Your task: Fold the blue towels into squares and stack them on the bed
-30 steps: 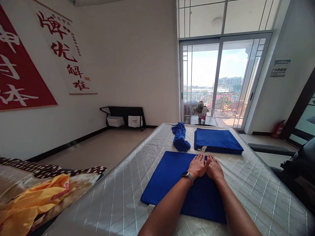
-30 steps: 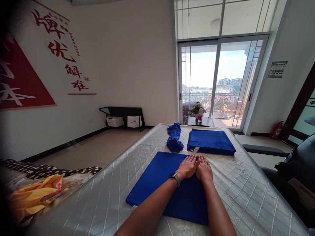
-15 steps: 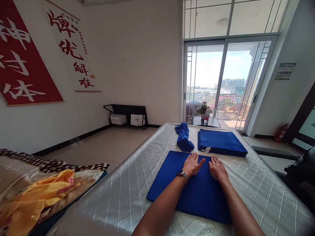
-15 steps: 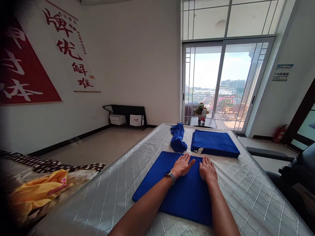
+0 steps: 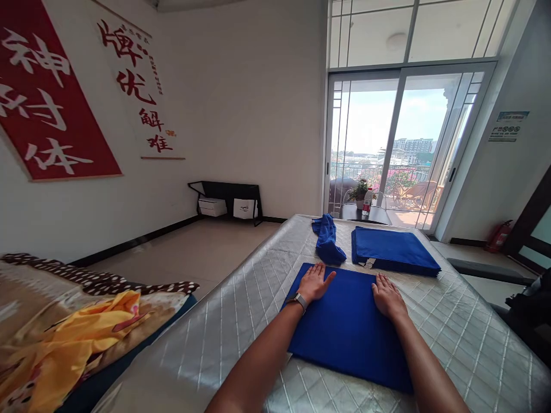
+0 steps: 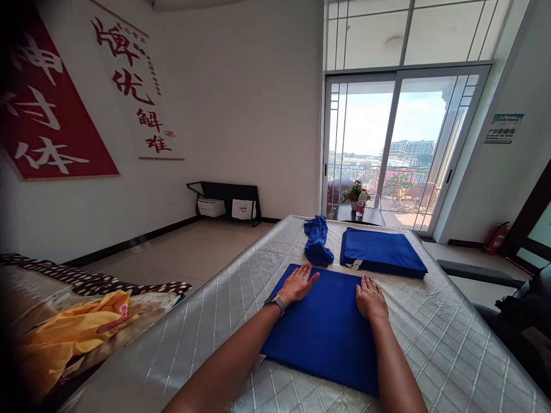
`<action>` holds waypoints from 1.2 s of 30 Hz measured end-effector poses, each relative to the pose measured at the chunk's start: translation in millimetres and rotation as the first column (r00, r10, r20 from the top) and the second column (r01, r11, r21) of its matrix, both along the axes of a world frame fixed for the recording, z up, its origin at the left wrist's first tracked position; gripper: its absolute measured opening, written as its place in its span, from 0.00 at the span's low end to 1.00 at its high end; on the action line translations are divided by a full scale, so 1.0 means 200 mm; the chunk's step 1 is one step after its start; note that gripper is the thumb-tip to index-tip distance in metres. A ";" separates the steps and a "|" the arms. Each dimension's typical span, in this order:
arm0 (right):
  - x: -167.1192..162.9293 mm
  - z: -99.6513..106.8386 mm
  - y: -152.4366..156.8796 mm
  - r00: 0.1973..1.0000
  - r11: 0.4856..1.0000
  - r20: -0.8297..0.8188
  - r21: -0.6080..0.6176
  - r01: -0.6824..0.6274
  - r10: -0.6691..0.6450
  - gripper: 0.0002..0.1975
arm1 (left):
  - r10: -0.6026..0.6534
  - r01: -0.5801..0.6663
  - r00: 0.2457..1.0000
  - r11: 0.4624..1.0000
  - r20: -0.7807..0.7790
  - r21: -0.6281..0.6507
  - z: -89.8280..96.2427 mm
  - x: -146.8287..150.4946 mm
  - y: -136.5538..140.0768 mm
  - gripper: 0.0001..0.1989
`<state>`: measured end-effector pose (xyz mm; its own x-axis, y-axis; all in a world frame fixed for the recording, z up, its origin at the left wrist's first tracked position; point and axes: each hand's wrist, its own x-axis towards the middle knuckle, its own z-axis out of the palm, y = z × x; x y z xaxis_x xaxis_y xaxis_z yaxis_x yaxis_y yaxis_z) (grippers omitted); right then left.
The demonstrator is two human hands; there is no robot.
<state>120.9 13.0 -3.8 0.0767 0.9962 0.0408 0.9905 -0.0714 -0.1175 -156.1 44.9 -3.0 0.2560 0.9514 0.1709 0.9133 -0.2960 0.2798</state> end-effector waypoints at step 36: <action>0.00 0.00 0.00 1.000 1.000 0.001 0.005 0.012 -0.012 0.33 | 0.073 -0.072 0.997 0.997 0.021 -0.022 -0.02 -0.24 0.04 0.43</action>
<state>120.7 13.5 -3.5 0.0883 0.9950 0.0463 0.9898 -0.0824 -0.1164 -204.6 52.6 -6.3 0.1828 0.9708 0.1556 0.9257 -0.2233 0.3052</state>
